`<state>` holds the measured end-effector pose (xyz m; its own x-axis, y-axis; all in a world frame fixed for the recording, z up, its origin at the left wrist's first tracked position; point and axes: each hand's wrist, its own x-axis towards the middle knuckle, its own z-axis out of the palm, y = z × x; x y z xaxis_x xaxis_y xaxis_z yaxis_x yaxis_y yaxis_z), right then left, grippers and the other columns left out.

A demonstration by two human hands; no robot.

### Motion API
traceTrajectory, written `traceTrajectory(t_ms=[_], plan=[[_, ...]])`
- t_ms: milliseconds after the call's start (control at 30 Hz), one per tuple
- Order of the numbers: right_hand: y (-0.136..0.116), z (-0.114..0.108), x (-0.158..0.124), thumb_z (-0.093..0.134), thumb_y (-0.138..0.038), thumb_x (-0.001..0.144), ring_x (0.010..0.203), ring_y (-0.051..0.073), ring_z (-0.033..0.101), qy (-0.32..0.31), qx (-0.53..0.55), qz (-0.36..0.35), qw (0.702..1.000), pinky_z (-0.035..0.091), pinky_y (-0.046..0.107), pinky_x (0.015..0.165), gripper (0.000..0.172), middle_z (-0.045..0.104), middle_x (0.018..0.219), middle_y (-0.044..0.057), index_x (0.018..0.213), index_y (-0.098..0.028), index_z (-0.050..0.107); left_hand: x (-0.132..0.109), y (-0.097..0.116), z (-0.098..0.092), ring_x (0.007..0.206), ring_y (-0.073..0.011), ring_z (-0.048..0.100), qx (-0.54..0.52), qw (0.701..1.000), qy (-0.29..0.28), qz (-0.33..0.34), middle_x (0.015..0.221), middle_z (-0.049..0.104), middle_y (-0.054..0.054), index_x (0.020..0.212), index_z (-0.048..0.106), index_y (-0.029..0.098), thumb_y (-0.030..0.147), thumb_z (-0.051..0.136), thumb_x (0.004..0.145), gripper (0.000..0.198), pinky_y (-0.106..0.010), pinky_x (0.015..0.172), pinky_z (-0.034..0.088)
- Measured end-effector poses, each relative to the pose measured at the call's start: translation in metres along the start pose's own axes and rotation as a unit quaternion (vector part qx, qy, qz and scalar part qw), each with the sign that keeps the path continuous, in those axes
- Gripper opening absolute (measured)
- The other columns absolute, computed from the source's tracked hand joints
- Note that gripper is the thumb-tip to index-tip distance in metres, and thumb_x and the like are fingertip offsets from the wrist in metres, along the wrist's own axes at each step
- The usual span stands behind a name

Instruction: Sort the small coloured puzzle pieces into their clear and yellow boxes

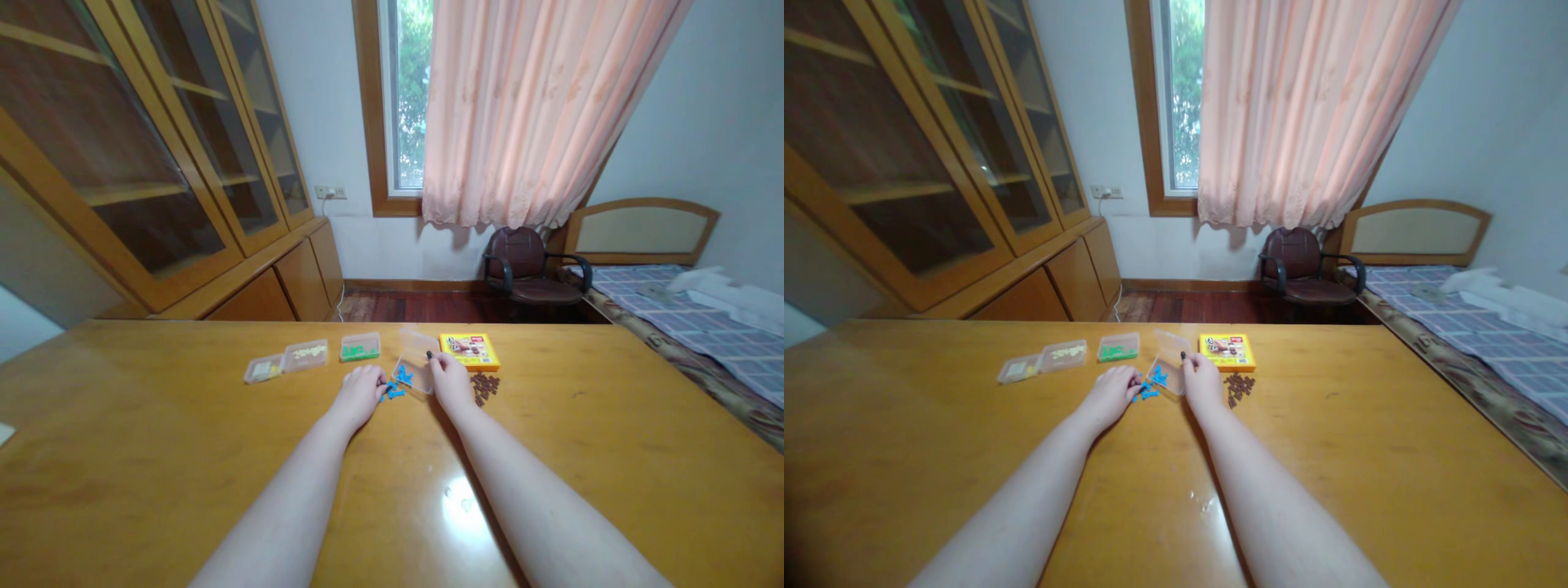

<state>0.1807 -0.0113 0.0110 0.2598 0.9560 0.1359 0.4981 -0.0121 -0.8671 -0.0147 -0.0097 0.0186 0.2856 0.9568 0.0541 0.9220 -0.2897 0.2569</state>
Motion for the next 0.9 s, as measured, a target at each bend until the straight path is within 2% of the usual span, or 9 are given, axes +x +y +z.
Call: traceTrajectory(t_ms=[300,467,600,700,800,900], plan=[[0.0001,-0.0052,0.0012,0.041,-0.035,0.080,0.070,0.018,0.055,-0.008,-0.016,-0.001,1.000,0.034,0.024,0.061,0.026,0.064,0.073,0.003,0.076,-0.019,0.062,-0.0016,-0.0022,0.0019,0.086,-0.0192,0.055,-0.006,1.000,0.013,0.000,0.087,0.063,-0.003,0.083,0.060,0.019,0.026,0.058,0.079,0.008,-0.028,0.074,0.037],[0.0003,-0.0028,0.0007,0.041,-0.036,0.080,0.066,0.017,0.055,-0.014,-0.018,-0.013,1.000,0.034,0.024,0.059,0.028,0.063,0.069,0.003,0.076,-0.018,0.062,-0.0025,0.0011,-0.0004,0.087,-0.0178,0.054,-0.037,0.998,0.039,0.021,0.087,0.062,-0.003,0.085,0.059,0.019,0.025,0.054,0.082,0.008,-0.028,0.076,0.038],[0.0015,-0.0018,0.0017,0.042,-0.036,0.079,0.068,0.018,0.055,-0.002,-0.013,-0.008,1.000,0.036,0.025,0.062,0.029,0.064,0.071,0.004,0.077,-0.018,0.063,-0.0032,0.0022,0.0007,0.101,-0.0200,0.050,-0.029,0.997,0.074,0.009,0.104,0.060,-0.005,0.101,0.058,0.020,0.026,0.055,0.082,0.020,-0.031,0.086,0.036],[0.0027,-0.0026,0.0026,0.042,-0.036,0.079,0.070,0.018,0.056,0.005,-0.012,0.000,1.000,0.037,0.025,0.064,0.028,0.065,0.074,0.004,0.079,-0.018,0.064,-0.0030,0.0013,0.0036,0.112,-0.0213,0.045,-0.015,0.998,0.054,0.011,0.118,0.056,-0.005,0.114,0.056,0.026,0.025,0.054,0.083,0.031,-0.034,0.092,0.033],[0.0029,-0.0031,0.0027,0.043,-0.036,0.079,0.072,0.018,0.056,0.005,-0.006,0.006,1.000,0.037,0.025,0.063,0.028,0.065,0.076,0.004,0.080,-0.018,0.064,-0.0014,-0.0006,0.0058,0.107,-0.0202,0.048,-0.023,0.999,0.028,0.038,0.111,0.059,-0.003,0.108,0.061,0.030,0.024,0.052,0.084,0.026,-0.033,0.090,0.035],[0.0019,-0.0031,0.0019,0.042,-0.037,0.079,0.070,0.018,0.056,0.003,-0.004,0.011,1.000,0.036,0.024,0.061,0.028,0.065,0.073,0.003,0.078,-0.018,0.063,0.0007,-0.0025,0.0066,0.098,-0.0181,0.052,-0.048,0.997,0.033,0.041,0.098,0.062,-0.003,0.098,0.065,0.025,0.021,0.052,0.083,0.020,-0.030,0.087,0.038]])
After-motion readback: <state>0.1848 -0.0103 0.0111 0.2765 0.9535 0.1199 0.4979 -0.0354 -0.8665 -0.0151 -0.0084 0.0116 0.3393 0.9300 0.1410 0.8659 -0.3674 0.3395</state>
